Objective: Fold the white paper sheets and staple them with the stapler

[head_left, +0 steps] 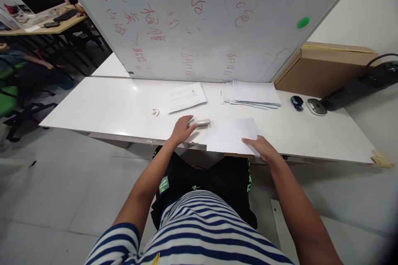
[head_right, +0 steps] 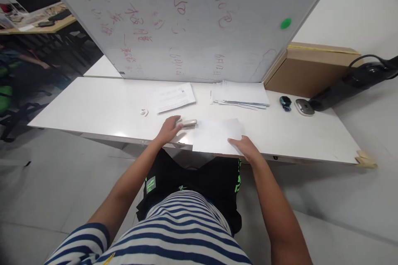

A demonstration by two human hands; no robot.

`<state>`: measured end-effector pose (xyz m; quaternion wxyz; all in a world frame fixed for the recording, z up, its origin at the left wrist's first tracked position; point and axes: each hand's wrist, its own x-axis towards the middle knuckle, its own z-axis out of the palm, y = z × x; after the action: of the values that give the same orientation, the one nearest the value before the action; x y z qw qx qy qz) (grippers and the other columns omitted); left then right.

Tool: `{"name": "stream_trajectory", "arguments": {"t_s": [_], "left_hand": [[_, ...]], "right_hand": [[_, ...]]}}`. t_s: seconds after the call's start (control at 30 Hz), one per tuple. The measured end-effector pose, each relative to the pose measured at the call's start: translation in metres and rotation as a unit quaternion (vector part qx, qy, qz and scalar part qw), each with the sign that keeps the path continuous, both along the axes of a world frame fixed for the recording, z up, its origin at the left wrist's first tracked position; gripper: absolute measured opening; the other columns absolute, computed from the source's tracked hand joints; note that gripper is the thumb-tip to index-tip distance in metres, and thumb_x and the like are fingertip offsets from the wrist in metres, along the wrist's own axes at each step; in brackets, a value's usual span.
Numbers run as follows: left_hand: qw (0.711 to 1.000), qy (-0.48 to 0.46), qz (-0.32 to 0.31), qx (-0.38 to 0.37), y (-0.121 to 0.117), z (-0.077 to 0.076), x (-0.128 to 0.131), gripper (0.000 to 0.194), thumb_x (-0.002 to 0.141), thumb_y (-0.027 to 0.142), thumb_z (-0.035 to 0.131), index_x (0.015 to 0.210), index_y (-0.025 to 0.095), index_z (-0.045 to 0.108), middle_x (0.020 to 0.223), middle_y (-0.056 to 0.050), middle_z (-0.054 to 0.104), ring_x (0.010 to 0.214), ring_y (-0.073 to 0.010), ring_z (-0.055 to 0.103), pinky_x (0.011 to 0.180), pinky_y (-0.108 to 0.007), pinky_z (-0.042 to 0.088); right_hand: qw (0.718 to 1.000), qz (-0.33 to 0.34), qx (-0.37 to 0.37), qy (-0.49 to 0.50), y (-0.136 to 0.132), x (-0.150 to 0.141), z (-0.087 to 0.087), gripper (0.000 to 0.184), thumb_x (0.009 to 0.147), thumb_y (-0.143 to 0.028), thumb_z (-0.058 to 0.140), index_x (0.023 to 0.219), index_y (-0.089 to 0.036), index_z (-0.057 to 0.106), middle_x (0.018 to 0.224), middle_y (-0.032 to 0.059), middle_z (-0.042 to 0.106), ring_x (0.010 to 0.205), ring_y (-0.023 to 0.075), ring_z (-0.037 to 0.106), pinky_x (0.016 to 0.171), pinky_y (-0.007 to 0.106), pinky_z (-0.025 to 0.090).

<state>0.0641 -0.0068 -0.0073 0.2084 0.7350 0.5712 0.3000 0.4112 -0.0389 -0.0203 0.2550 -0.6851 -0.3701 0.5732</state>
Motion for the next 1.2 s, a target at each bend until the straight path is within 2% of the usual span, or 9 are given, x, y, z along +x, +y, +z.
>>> {"name": "stream_trajectory", "arguments": {"t_s": [0.1, 0.2, 0.4, 0.67, 0.9, 0.97, 1.07, 1.13, 1.2], "left_hand": [[0.997, 0.069, -0.022, 0.03, -0.007, -0.014, -0.005, 0.044, 0.084, 0.047, 0.058, 0.119, 0.021, 0.055, 0.121, -0.007, 0.06, 0.115, -0.0262, 0.052, 0.098, -0.04, 0.041], [0.995, 0.081, -0.014, 0.048, -0.004, -0.019, -0.005, 0.034, 0.084, 0.042, 0.06, 0.112, 0.023, 0.059, 0.117, -0.005, 0.063, 0.113, -0.0253, 0.054, 0.097, -0.04, 0.042], [0.996, 0.066, -0.021, 0.064, -0.002, -0.022, -0.008, 0.027, 0.083, 0.039, 0.062, 0.103, 0.021, 0.062, 0.118, -0.005, 0.063, 0.113, -0.024, 0.055, 0.096, -0.038, 0.045], [0.995, 0.058, -0.018, 0.074, -0.001, -0.025, -0.008, 0.026, 0.082, 0.038, 0.063, 0.102, 0.022, 0.062, 0.116, -0.004, 0.064, 0.112, -0.0236, 0.056, 0.096, -0.039, 0.046], [0.997, 0.06, -0.01, 0.057, -0.002, -0.022, -0.007, 0.027, 0.083, 0.039, 0.06, 0.103, 0.022, 0.063, 0.118, -0.005, 0.064, 0.114, -0.0254, 0.055, 0.097, -0.041, 0.045], [0.997, 0.055, -0.011, 0.062, -0.002, -0.022, -0.008, 0.027, 0.082, 0.039, 0.06, 0.103, 0.022, 0.063, 0.117, -0.005, 0.064, 0.114, -0.0252, 0.055, 0.097, -0.041, 0.045], [0.996, 0.05, -0.014, 0.067, 0.0, -0.024, -0.008, 0.026, 0.082, 0.037, 0.061, 0.103, 0.022, 0.063, 0.116, -0.005, 0.064, 0.112, -0.0245, 0.056, 0.097, -0.04, 0.044], [0.997, 0.051, -0.013, 0.062, 0.001, -0.025, -0.009, 0.026, 0.081, 0.037, 0.06, 0.103, 0.023, 0.064, 0.117, -0.005, 0.064, 0.113, -0.0247, 0.056, 0.097, -0.041, 0.044], [0.997, 0.053, -0.009, 0.053, 0.002, -0.025, -0.009, 0.027, 0.082, 0.037, 0.06, 0.104, 0.023, 0.064, 0.118, -0.005, 0.064, 0.113, -0.0252, 0.055, 0.097, -0.041, 0.044]], "right_hand": [[1.0, -0.003, 0.006, -0.002, 0.0, 0.001, -0.004, 0.045, 0.068, -0.034, 0.076, 0.105, -0.012, 0.064, 0.1, 0.0126, 0.071, 0.083, 0.0256, 0.069, 0.065, 0.031, 0.056], [1.0, -0.011, 0.017, -0.021, -0.002, 0.0, -0.003, 0.043, 0.067, -0.033, 0.076, 0.104, -0.013, 0.066, 0.094, 0.0122, 0.072, 0.084, 0.0263, 0.069, 0.065, 0.03, 0.056], [0.999, -0.016, 0.021, -0.029, -0.004, -0.001, 0.001, 0.045, 0.065, -0.03, 0.077, 0.105, -0.012, 0.067, 0.087, 0.0114, 0.073, 0.083, 0.0274, 0.068, 0.066, 0.032, 0.056], [1.0, -0.015, 0.011, -0.023, -0.001, 0.0, -0.003, 0.046, 0.067, -0.035, 0.076, 0.105, -0.012, 0.065, 0.1, 0.0124, 0.071, 0.087, 0.0264, 0.068, 0.069, 0.031, 0.056], [1.0, -0.023, 0.007, 0.003, -0.004, -0.002, -0.001, 0.043, 0.066, -0.034, 0.077, 0.102, -0.014, 0.064, 0.1, 0.0125, 0.071, 0.088, 0.0273, 0.068, 0.07, 0.032, 0.057], [0.999, -0.03, 0.013, -0.002, -0.001, 0.001, 0.004, 0.044, 0.066, -0.035, 0.076, 0.102, -0.014, 0.063, 0.101, 0.012, 0.071, 0.088, 0.0265, 0.068, 0.07, 0.032, 0.056], [0.991, -0.086, 0.075, -0.072, 0.014, 0.012, 0.022, 0.039, 0.067, -0.031, 0.073, 0.101, -0.014, 0.062, 0.101, 0.0112, 0.07, 0.087, 0.0235, 0.067, 0.069, 0.028, 0.055], [0.974, -0.13, 0.126, -0.138, 0.032, 0.025, 0.038, 0.036, 0.068, -0.027, 0.07, 0.1, -0.014, 0.061, 0.099, 0.0101, 0.069, 0.084, 0.0213, 0.066, 0.068, 0.026, 0.053], [0.957, -0.145, 0.18, -0.176, 0.057, 0.041, 0.057, 0.035, 0.068, -0.024, 0.067, 0.102, -0.015, 0.061, 0.097, 0.0085, 0.068, 0.08, 0.0187, 0.064, 0.067, 0.025, 0.052]]}}
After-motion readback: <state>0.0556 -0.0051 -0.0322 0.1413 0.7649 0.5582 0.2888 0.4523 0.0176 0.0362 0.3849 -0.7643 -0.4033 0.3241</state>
